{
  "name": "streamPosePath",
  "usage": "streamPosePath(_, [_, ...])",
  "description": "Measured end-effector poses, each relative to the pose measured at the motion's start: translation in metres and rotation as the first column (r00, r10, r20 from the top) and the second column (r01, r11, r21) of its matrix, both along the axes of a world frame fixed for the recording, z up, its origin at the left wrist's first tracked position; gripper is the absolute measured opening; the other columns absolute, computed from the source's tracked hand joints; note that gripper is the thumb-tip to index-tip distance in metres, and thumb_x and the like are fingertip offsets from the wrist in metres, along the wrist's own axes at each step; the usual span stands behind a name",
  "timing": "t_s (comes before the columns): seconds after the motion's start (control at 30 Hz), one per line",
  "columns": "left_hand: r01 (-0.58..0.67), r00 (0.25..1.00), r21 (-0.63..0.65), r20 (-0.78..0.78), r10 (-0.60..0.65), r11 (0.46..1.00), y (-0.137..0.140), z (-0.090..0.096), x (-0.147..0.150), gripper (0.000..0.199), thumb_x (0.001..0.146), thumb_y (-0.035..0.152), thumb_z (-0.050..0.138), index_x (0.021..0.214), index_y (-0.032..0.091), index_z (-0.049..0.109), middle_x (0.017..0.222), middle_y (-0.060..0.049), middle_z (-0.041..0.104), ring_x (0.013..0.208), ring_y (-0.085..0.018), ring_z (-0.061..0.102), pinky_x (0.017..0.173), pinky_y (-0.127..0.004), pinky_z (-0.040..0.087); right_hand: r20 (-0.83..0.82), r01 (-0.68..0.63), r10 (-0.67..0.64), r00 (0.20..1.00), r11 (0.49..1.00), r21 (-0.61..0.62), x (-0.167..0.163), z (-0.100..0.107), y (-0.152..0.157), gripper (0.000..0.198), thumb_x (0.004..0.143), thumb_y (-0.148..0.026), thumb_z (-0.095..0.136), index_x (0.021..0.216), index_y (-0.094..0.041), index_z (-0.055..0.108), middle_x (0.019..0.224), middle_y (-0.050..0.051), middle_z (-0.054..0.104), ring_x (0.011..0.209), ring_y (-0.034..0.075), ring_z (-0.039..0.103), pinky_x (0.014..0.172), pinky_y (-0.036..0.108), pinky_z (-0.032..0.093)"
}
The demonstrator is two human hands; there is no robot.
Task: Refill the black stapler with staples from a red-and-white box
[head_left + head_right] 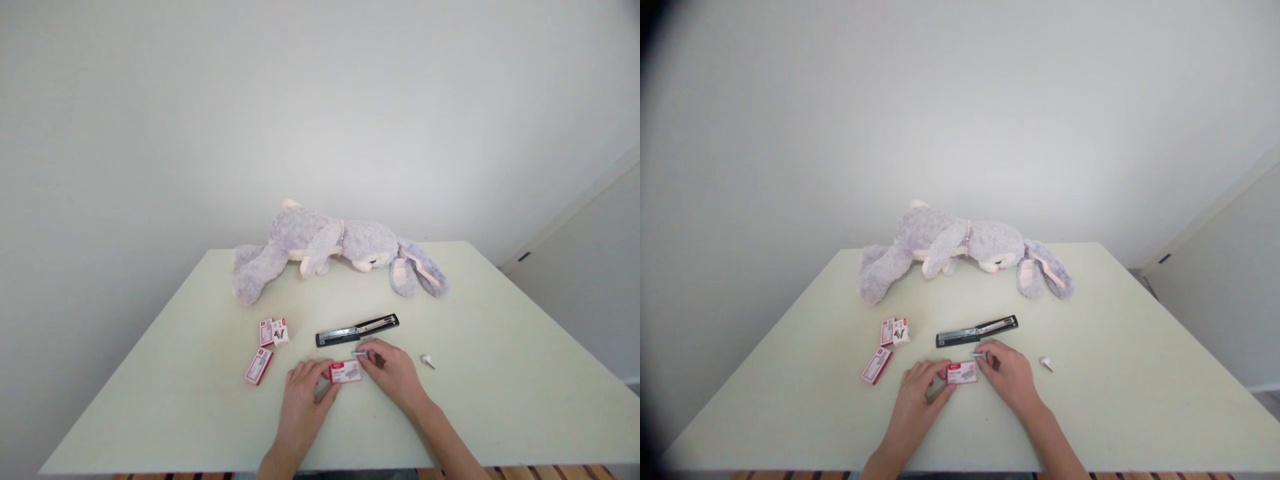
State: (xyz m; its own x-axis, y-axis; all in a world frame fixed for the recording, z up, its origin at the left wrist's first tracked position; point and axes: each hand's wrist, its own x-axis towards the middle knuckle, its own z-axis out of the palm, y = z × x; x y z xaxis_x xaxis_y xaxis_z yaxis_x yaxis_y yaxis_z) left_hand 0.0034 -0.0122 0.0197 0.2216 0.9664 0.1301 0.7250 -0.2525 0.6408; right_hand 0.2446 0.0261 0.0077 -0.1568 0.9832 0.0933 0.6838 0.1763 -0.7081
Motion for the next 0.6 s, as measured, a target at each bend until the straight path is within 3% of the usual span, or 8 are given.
streamPosePath(0.6, [0.008, 1.0, -0.017, 0.005, -0.008, 1.0, 0.0006, -0.0018, -0.0007, 0.033, 0.092, 0.031, 0.068, 0.125, 0.034, 0.065, 0.106, -0.002, 0.071, 0.099, -0.024, 0.062, 0.088, -0.039, 0.043, 0.007, 0.011, -0.011, 1.0, 1.0, 0.001, -0.0016, 0.0019, -0.0003, 0.019, 0.093, -0.036, 0.058, 0.1, -0.03, 0.075, 0.072, -0.003, 0.065, 0.064, 0.015, 0.059, 0.063, 0.025, 0.043])
